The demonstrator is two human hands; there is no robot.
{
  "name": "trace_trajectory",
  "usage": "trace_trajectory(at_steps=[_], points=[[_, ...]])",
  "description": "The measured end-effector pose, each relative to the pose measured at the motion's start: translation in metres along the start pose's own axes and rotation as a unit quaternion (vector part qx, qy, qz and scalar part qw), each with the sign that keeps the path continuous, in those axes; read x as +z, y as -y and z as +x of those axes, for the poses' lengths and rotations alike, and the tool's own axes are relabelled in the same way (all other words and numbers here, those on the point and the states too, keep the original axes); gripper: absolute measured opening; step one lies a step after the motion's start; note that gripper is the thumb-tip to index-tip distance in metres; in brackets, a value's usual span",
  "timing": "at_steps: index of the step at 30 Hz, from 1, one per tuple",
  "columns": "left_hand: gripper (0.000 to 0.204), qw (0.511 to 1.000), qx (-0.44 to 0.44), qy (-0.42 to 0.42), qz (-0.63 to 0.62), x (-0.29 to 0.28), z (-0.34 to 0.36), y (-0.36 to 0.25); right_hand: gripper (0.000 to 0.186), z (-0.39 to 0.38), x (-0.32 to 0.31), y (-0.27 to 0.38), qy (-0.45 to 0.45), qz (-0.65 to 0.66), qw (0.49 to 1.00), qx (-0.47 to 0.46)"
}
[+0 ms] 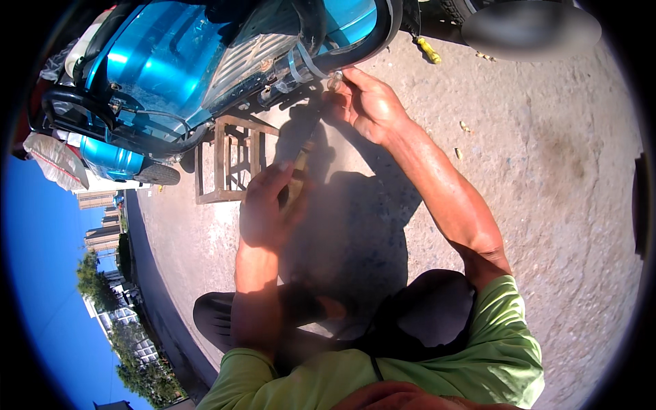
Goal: The person repairs a blue vehicle by using a screwdriver to manipulate a metal component near the base, then by hand to pull a cable and work on a metal bracket.
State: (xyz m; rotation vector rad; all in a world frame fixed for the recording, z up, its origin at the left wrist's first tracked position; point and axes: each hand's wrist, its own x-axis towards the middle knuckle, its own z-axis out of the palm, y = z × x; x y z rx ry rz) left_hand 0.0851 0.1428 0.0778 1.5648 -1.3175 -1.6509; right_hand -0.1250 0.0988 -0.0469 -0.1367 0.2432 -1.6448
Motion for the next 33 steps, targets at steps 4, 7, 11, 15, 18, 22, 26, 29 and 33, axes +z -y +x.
trace_trajectory(at_steps=[4, 7, 11, 15, 18, 22, 26, 29, 33], points=[[0.041, 0.999, -0.029, 0.037, 0.001, -0.004, 0.000, -0.009, 0.022, -0.003, 0.003, -0.002, -0.019, -0.008, 1.000, -0.003], [0.039, 0.999, -0.014, 0.017, 0.029, 0.001, -0.004, -0.014, 0.024, -0.015, -0.001, -0.007, 0.063, -0.030, 0.998, 0.005], [0.032, 0.999, -0.029, 0.026, 0.032, 0.000, -0.006, -0.017, 0.030, -0.036, 0.020, -0.012, 0.028, -0.139, 0.989, 0.045], [0.037, 0.997, 0.071, 0.018, 0.009, 0.006, -0.014, -0.001, 0.029, -0.033, 0.018, -0.021, 0.023, -0.149, 0.989, 0.001], [0.045, 0.897, 0.263, -0.039, 0.353, -0.006, -0.029, 0.024, 0.029, -0.036, 0.018, -0.021, 0.011, -0.137, 0.991, -0.003], [0.056, 0.743, 0.424, -0.124, 0.503, -0.015, -0.039, 0.049, 0.030, -0.038, 0.020, -0.021, 0.000, -0.140, 0.990, -0.004], [0.054, 0.783, 0.429, -0.149, 0.425, -0.008, -0.037, 0.042, 0.030, -0.034, 0.021, -0.027, 0.008, -0.121, 0.993, -0.007], [0.042, 0.759, 0.417, -0.181, 0.466, -0.011, -0.032, 0.044, 0.030, -0.035, 0.021, -0.024, 0.004, -0.132, 0.991, -0.005], [0.040, 0.908, 0.196, -0.193, 0.317, -0.003, -0.034, 0.033, 0.032, -0.035, 0.020, -0.019, -0.004, -0.167, 0.986, -0.001]])
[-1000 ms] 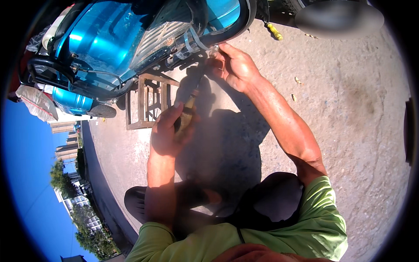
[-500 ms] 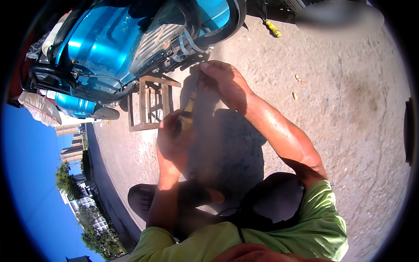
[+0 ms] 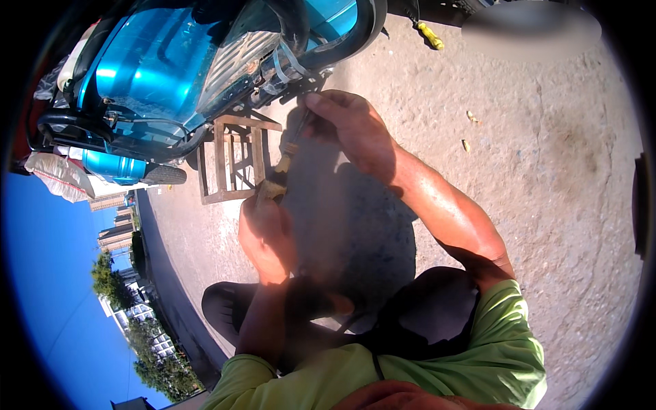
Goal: The person repairs a blue vehicle by using a screwdriver to manipulate a metal component near the base, then by hand to pull a cable and work on a metal bracket.
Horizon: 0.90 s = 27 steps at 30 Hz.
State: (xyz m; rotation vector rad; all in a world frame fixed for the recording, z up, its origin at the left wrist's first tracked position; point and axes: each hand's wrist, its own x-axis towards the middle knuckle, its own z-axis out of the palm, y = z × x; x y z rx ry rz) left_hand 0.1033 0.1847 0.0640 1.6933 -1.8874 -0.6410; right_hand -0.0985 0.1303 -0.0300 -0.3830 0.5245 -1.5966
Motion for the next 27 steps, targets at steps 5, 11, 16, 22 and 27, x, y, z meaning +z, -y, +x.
trace_trajectory(at_steps=[5, 11, 16, 22, 27], points=[[0.041, 0.994, 0.084, -0.005, -0.066, 0.010, 0.001, 0.002, 0.031, 0.000, 0.002, -0.001, -0.010, -0.024, 1.000, -0.007], [0.041, 0.976, 0.197, -0.083, 0.041, 0.017, 0.012, 0.020, 0.031, 0.002, 0.001, -0.008, -0.011, 0.005, 1.000, -0.018], [0.035, 0.932, -0.176, 0.053, -0.312, 0.002, 0.017, -0.024, 0.031, 0.000, -0.001, -0.004, -0.004, 0.004, 1.000, 0.001], [0.036, 0.978, 0.079, -0.080, -0.173, 0.024, 0.003, -0.006, 0.031, 0.001, 0.006, -0.003, -0.010, -0.035, 0.999, -0.007], [0.045, 0.984, 0.029, -0.002, -0.175, 0.007, 0.010, 0.000, 0.033, -0.006, 0.003, 0.008, -0.010, -0.067, 0.998, -0.007]])
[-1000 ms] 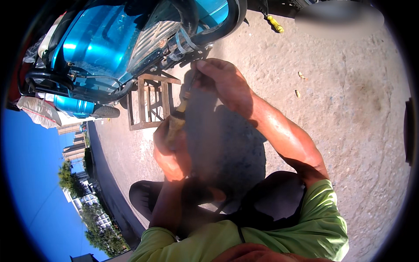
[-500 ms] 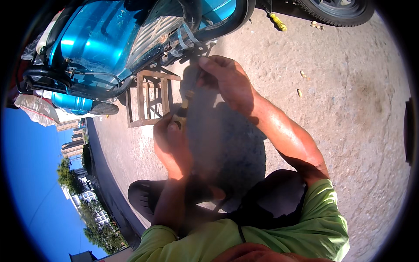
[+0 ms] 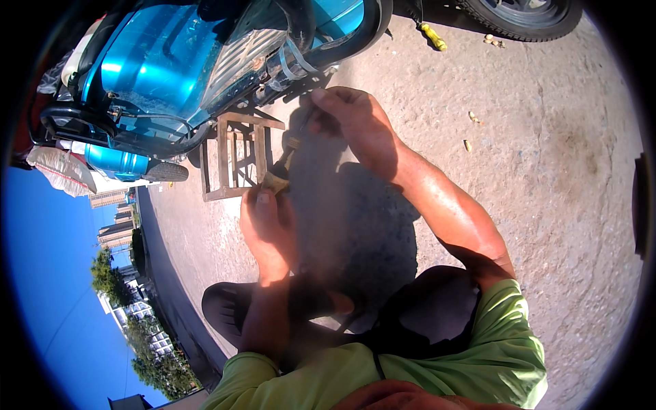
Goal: The person repairs a blue vehicle by using a screwdriver to manipulate a metal component near the base, then by hand to pull a cable and work on a metal bracket.
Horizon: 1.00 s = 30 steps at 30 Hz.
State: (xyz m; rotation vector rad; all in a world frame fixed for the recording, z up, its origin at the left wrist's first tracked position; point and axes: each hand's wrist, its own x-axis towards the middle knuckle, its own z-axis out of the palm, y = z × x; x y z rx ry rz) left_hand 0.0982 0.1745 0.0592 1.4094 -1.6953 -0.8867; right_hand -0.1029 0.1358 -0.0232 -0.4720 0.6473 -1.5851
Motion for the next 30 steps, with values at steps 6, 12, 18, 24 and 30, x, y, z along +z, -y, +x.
trace_trajectory(at_steps=[6, 12, 18, 24, 30], points=[[0.045, 0.975, -0.139, 0.054, -0.162, -0.003, 0.003, -0.006, 0.032, -0.001, 0.002, 0.001, -0.003, -0.014, 1.000, 0.004], [0.034, 0.983, 0.146, -0.024, 0.110, 0.006, 0.002, 0.006, 0.032, 0.000, 0.001, 0.002, 0.000, 0.004, 1.000, 0.003], [0.038, 0.931, -0.237, 0.105, -0.259, -0.012, 0.019, -0.011, 0.030, 0.005, -0.001, -0.003, 0.007, 0.039, 0.999, 0.003], [0.020, 0.967, 0.196, -0.028, 0.163, -0.004, 0.009, 0.016, 0.029, 0.002, 0.004, 0.000, 0.001, 0.029, 1.000, 0.000], [0.032, 0.971, -0.166, 0.045, -0.167, -0.006, 0.020, -0.007, 0.030, 0.006, -0.003, -0.003, -0.001, 0.027, 1.000, 0.004]])
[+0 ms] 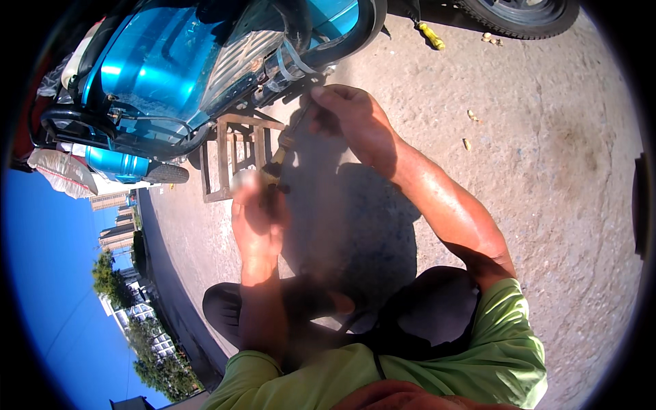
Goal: The person repairs a blue vehicle by using a screwdriver to manipulate a metal component near the base, then by hand to pull a cable and work on a metal bracket.
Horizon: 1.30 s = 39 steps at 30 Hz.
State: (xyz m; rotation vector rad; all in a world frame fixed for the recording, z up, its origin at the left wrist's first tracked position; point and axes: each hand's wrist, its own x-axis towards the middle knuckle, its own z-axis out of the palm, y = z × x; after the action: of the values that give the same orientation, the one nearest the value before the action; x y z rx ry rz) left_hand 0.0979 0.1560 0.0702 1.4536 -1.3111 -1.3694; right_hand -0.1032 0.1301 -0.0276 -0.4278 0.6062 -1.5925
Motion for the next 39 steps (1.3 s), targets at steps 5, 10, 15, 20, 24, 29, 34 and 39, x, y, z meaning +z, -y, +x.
trace_trajectory(at_steps=[5, 10, 15, 20, 24, 29, 34, 39], points=[[0.027, 0.987, -0.084, 0.074, -0.119, -0.027, 0.014, 0.005, 0.030, 0.002, 0.001, 0.002, 0.000, 0.009, 1.000, 0.006], [0.027, 0.993, 0.113, 0.020, 0.035, -0.005, -0.002, 0.015, 0.030, 0.001, 0.003, -0.003, -0.009, -0.009, 1.000, -0.014], [0.034, 0.977, 0.188, 0.008, 0.101, -0.009, 0.000, 0.020, 0.031, -0.001, 0.002, 0.002, -0.007, -0.008, 1.000, -0.015], [0.030, 0.974, 0.186, -0.010, 0.129, -0.009, -0.001, 0.017, 0.032, -0.002, 0.001, 0.002, 0.003, -0.010, 1.000, -0.018], [0.029, 0.947, 0.233, -0.027, 0.218, 0.000, -0.012, 0.010, 0.032, -0.005, 0.002, 0.006, 0.000, -0.009, 1.000, -0.013], [0.026, 0.934, 0.238, -0.052, 0.260, 0.005, -0.018, 0.007, 0.030, -0.002, -0.001, 0.006, 0.005, -0.001, 1.000, -0.012], [0.026, 0.933, 0.232, -0.058, 0.269, 0.006, -0.021, 0.004, 0.028, -0.004, 0.003, 0.009, 0.001, 0.001, 1.000, 0.000], [0.026, 0.952, 0.220, -0.035, 0.208, 0.003, -0.017, 0.011, 0.027, -0.003, 0.001, 0.007, 0.004, -0.005, 1.000, -0.005]])
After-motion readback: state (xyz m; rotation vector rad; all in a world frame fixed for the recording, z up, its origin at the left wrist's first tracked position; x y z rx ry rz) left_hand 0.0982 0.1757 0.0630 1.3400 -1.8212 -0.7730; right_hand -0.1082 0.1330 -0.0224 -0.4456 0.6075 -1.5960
